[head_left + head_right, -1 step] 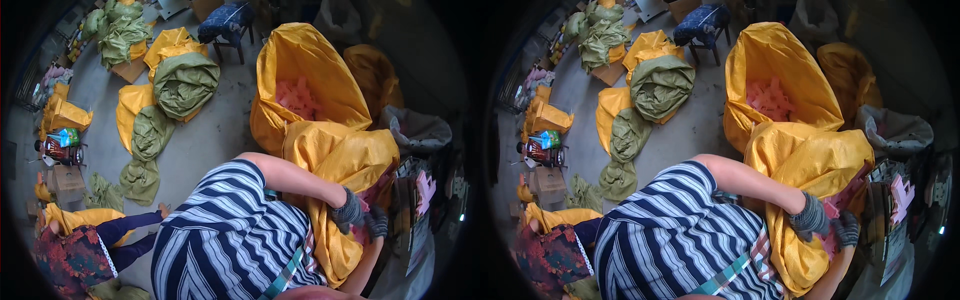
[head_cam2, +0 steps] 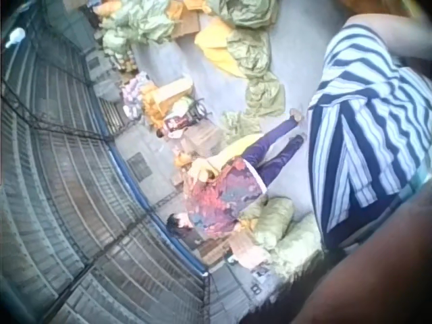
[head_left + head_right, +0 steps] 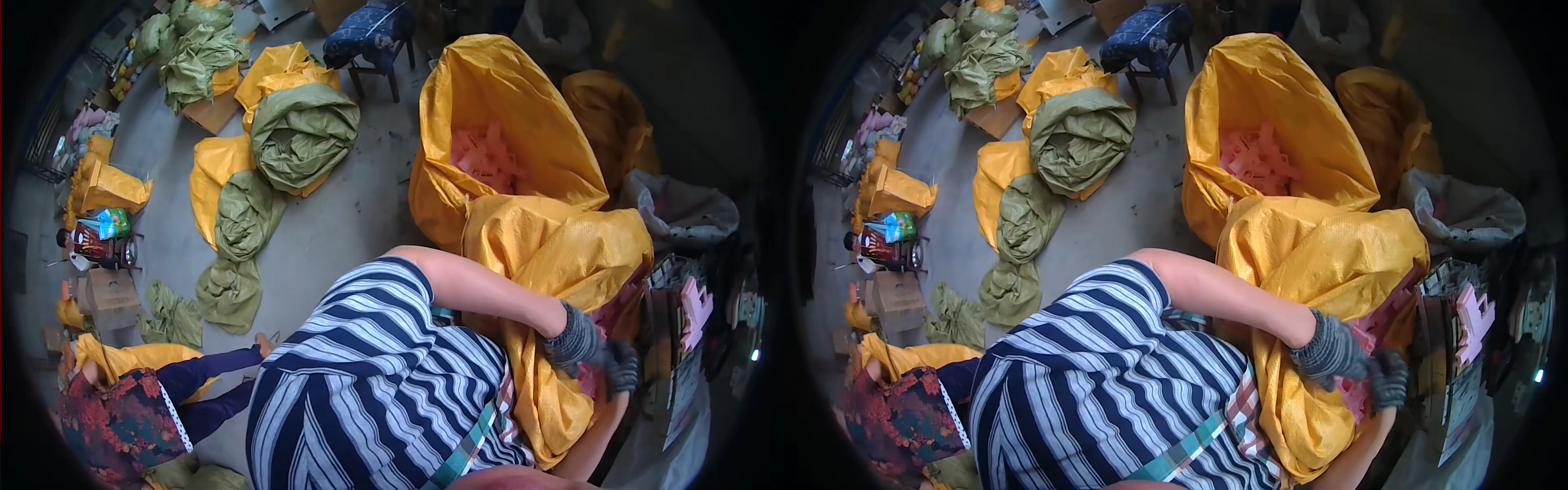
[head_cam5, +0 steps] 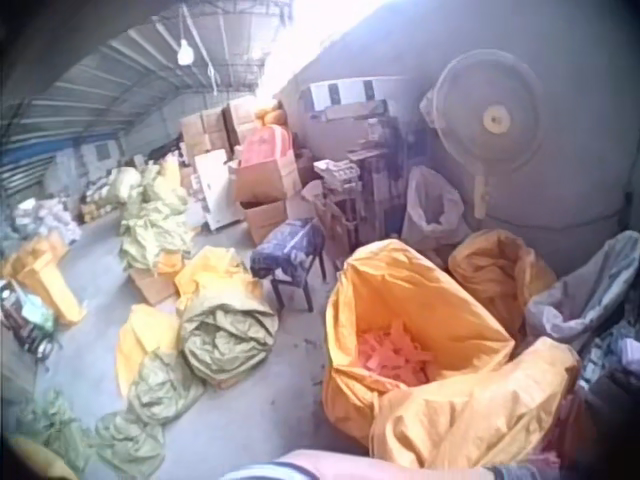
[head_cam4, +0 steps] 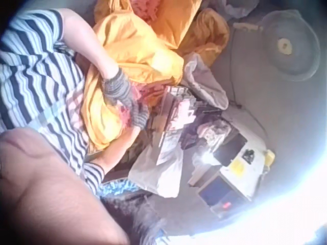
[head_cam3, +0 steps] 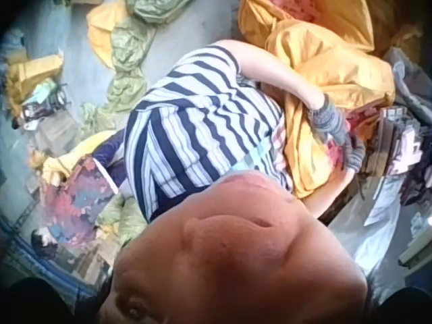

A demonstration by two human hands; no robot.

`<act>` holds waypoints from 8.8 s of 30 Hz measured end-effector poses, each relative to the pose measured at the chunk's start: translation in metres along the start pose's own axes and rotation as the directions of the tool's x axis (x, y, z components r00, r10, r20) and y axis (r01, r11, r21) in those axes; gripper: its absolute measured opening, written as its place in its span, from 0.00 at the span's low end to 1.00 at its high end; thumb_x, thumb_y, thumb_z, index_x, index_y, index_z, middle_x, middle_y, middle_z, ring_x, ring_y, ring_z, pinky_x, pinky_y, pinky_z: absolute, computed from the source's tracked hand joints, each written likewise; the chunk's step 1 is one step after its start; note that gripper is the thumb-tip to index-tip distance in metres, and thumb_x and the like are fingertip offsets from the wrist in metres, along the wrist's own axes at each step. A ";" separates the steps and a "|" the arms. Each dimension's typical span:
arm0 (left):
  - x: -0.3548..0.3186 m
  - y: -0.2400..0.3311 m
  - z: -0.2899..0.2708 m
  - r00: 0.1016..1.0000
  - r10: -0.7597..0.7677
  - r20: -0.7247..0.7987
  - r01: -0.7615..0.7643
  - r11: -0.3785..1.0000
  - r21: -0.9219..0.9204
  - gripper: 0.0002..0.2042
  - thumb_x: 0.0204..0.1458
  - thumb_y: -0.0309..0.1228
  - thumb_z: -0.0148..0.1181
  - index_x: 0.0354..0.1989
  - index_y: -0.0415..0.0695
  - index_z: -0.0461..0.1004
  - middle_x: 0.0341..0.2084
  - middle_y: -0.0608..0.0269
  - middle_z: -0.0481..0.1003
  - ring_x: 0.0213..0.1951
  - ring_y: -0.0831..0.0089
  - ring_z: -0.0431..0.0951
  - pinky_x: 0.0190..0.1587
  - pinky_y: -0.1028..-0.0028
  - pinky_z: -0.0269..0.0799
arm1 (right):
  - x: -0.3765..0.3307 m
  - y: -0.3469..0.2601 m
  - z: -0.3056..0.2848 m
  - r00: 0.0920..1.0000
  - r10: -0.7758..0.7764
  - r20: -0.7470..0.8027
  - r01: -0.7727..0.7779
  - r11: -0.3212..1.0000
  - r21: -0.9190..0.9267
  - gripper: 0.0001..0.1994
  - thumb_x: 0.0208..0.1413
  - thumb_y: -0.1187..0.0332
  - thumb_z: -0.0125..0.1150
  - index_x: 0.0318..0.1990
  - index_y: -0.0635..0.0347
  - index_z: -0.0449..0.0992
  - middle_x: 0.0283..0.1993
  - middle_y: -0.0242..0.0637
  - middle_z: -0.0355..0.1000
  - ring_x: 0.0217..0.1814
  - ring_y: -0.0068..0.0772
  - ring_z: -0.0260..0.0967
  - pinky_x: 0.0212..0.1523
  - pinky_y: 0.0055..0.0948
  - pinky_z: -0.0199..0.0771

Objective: Assembling pink plastic toy guns at a factory workstation.

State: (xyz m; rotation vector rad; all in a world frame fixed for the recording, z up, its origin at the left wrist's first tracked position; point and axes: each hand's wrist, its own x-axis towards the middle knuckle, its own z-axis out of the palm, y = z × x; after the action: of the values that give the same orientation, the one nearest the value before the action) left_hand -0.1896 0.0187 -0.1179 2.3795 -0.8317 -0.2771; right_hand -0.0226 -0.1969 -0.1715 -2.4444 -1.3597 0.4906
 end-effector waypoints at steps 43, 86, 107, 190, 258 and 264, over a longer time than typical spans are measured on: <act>0.047 0.002 -0.077 0.836 0.209 -0.507 0.017 0.915 0.404 0.29 0.33 0.31 0.65 0.50 0.40 0.67 0.29 0.50 0.74 0.34 0.54 0.74 0.39 0.62 0.69 | -0.097 -0.144 -0.093 0.787 0.140 -0.601 0.036 0.962 0.271 0.27 0.40 0.71 0.68 0.52 0.62 0.67 0.50 0.43 0.68 0.53 0.35 0.66 0.54 0.31 0.65; 0.009 0.022 -0.026 0.793 0.493 0.357 -0.432 0.869 -0.240 0.25 0.49 0.36 0.57 0.55 0.41 0.63 0.51 0.51 0.67 0.54 0.57 0.65 0.58 0.65 0.58 | -0.071 -0.030 -0.008 0.748 0.650 0.134 -0.629 0.759 -0.166 0.22 0.39 0.58 0.65 0.42 0.58 0.74 0.41 0.46 0.73 0.44 0.46 0.70 0.46 0.36 0.70; 0.035 0.021 -0.094 0.978 -0.181 0.104 0.202 0.947 -0.251 0.22 0.45 0.30 0.64 0.49 0.36 0.67 0.38 0.55 0.75 0.43 0.66 0.74 0.47 0.71 0.68 | -0.055 -0.154 -0.076 0.713 -0.267 -0.648 0.104 0.955 -0.279 0.18 0.47 0.75 0.53 0.49 0.55 0.70 0.42 0.37 0.73 0.43 0.37 0.72 0.45 0.30 0.71; 0.091 -0.081 -0.125 0.702 0.349 -0.621 -0.037 0.889 0.457 0.26 0.46 0.33 0.63 0.53 0.37 0.64 0.50 0.48 0.67 0.53 0.59 0.66 0.56 0.68 0.59 | -0.110 -0.088 -0.106 0.699 0.219 -0.680 0.253 0.815 0.522 0.23 0.43 0.75 0.67 0.50 0.59 0.68 0.47 0.34 0.69 0.51 0.27 0.66 0.51 0.30 0.70; 0.013 -0.038 -0.101 0.952 -0.047 -0.303 -0.135 0.825 -0.549 0.09 0.47 0.22 0.57 0.38 0.39 0.73 0.33 0.61 0.75 0.32 0.74 0.75 0.37 0.78 0.71 | -0.055 -0.121 -0.097 0.734 -0.264 -0.626 0.439 0.887 0.141 0.15 0.47 0.74 0.60 0.44 0.63 0.69 0.43 0.42 0.68 0.47 0.40 0.67 0.50 0.34 0.66; 0.079 -0.062 -0.113 0.648 0.113 -0.753 -0.096 0.993 0.066 0.14 0.52 0.31 0.54 0.45 0.38 0.72 0.40 0.52 0.74 0.43 0.61 0.74 0.49 0.70 0.67 | -0.103 -0.075 -0.098 0.701 0.256 -0.666 0.078 0.900 0.428 0.19 0.46 0.77 0.63 0.48 0.60 0.68 0.46 0.32 0.69 0.49 0.24 0.66 0.49 0.25 0.68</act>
State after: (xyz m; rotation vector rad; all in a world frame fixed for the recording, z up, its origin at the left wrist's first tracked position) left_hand -0.0546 0.0609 -0.0648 2.1308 -0.5391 0.7540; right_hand -0.0879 -0.2562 -0.0366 -1.9867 -0.6967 -0.1523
